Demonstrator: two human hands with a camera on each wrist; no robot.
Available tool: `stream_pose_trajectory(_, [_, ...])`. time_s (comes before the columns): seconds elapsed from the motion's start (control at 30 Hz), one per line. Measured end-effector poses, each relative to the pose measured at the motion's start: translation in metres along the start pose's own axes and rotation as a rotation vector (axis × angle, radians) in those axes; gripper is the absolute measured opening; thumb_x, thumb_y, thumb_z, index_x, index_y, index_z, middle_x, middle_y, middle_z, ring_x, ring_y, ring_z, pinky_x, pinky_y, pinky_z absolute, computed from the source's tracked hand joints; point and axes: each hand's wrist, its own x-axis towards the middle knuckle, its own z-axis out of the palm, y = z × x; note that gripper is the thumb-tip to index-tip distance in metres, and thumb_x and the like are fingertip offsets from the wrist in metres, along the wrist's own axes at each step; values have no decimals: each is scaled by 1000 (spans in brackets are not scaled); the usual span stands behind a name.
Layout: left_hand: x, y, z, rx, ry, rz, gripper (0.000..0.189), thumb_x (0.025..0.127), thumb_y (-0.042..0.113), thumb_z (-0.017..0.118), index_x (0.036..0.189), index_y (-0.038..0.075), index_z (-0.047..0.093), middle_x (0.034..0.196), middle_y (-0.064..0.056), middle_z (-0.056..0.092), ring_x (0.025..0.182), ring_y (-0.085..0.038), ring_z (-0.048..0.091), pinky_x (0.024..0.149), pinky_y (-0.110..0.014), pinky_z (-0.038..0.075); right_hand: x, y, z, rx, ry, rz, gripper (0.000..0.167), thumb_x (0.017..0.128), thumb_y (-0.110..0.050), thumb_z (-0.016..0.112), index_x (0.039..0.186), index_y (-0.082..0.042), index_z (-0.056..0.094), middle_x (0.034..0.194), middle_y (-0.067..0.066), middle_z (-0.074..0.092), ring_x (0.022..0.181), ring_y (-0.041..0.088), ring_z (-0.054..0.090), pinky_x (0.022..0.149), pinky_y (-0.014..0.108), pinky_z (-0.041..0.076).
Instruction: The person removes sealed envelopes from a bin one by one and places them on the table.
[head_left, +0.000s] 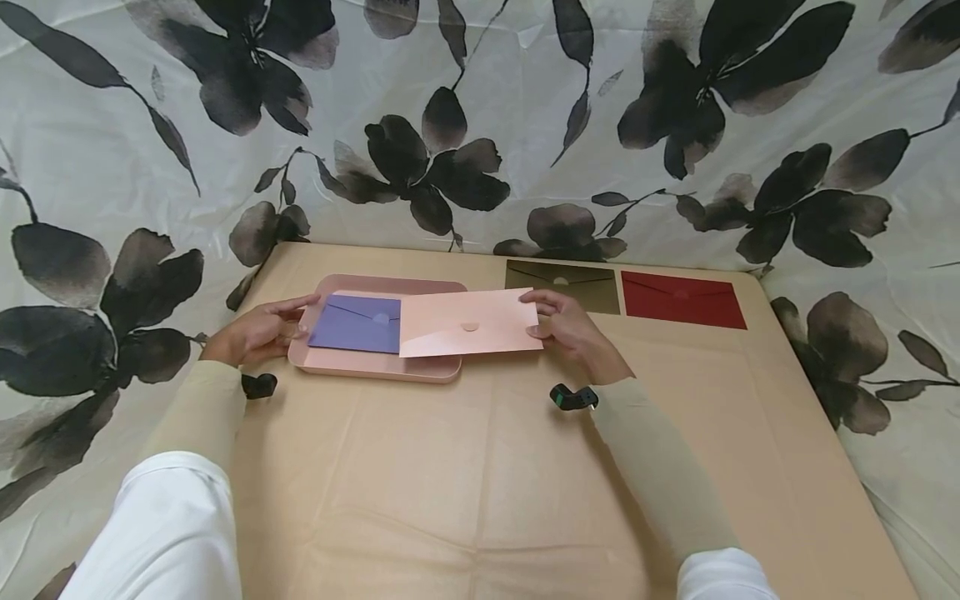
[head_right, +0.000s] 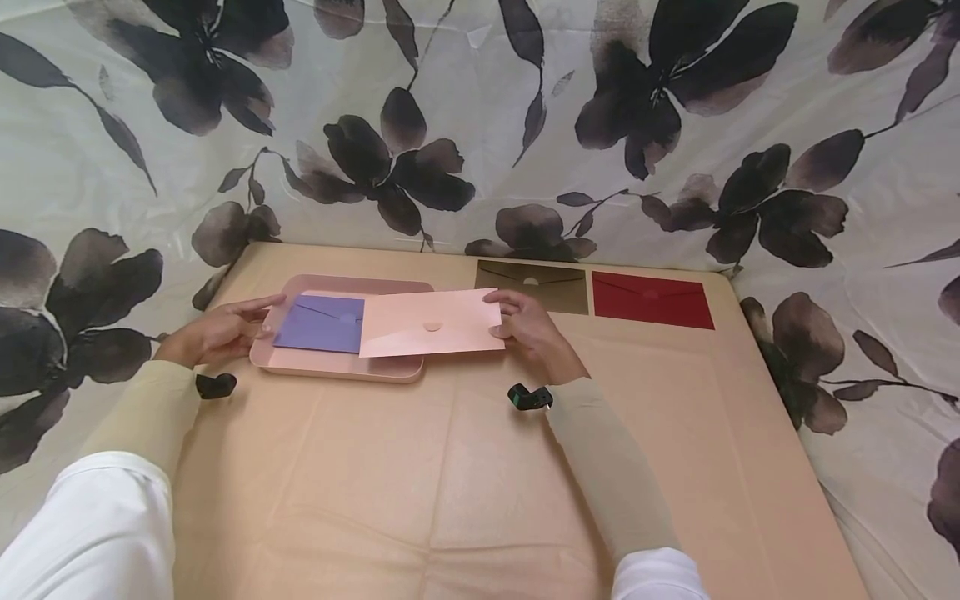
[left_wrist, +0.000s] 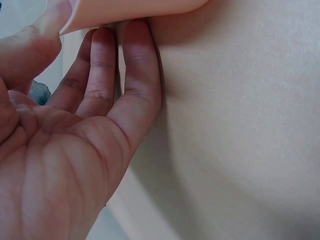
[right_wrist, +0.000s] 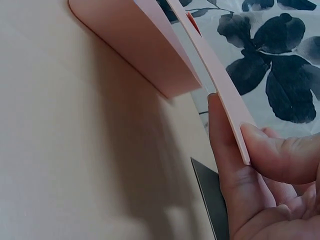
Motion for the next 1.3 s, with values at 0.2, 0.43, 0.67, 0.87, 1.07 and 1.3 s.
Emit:
stream_pose_trajectory(0.2, [0,0,0,-2,3,6,82,101,4,60,167,29,18,176,-19,8,116,-8,58,91,-22,58,-4,1,-10,-37,9,-6,57,91,15,63,142,-9,58,152,15,55,88,16,61,63,21,49])
stream_pose_trajectory(0.43, [1,-4,0,6,1,0,83,101,5,60,167,30,17,175,-19,9,119,-10,58,92,-22,57,-7,2,-23,-54,23,13,56,92,13,63,143,-10,57,150,15,55,89,19,59,62,22,45])
stream_pose_trajectory(0.67, [1,-3,0,5,3,5,83,101,4,60,167,29,17,176,-19,7,113,-6,59,88,-22,58,-12,4,-32,-41,24,10,57,92,14,63,144,-8,55,151,15,53,95,18,61,68,20,51])
stream_pose_trajectory(0.87, [0,-1,0,13,11,-4,82,101,5,60,167,31,18,176,-18,7,124,-15,53,88,-21,57,-15,6,-40,-46,35,14,57,92,13,63,145,-8,55,147,14,54,80,15,56,64,21,47])
stream_pose_trajectory(1.07, [-2,-1,2,9,12,-7,83,101,4,59,167,31,17,176,-17,7,135,-24,45,87,-20,56,-18,9,-49,-52,36,25,56,93,12,63,144,-10,55,149,14,53,81,14,56,66,21,48])
stream_pose_trajectory(1.3, [-1,0,1,6,19,-19,81,102,5,58,167,32,17,176,-18,6,143,-31,38,87,-19,55,-20,11,-58,-59,50,30,56,93,11,63,144,-10,55,154,15,51,78,14,55,64,22,46])
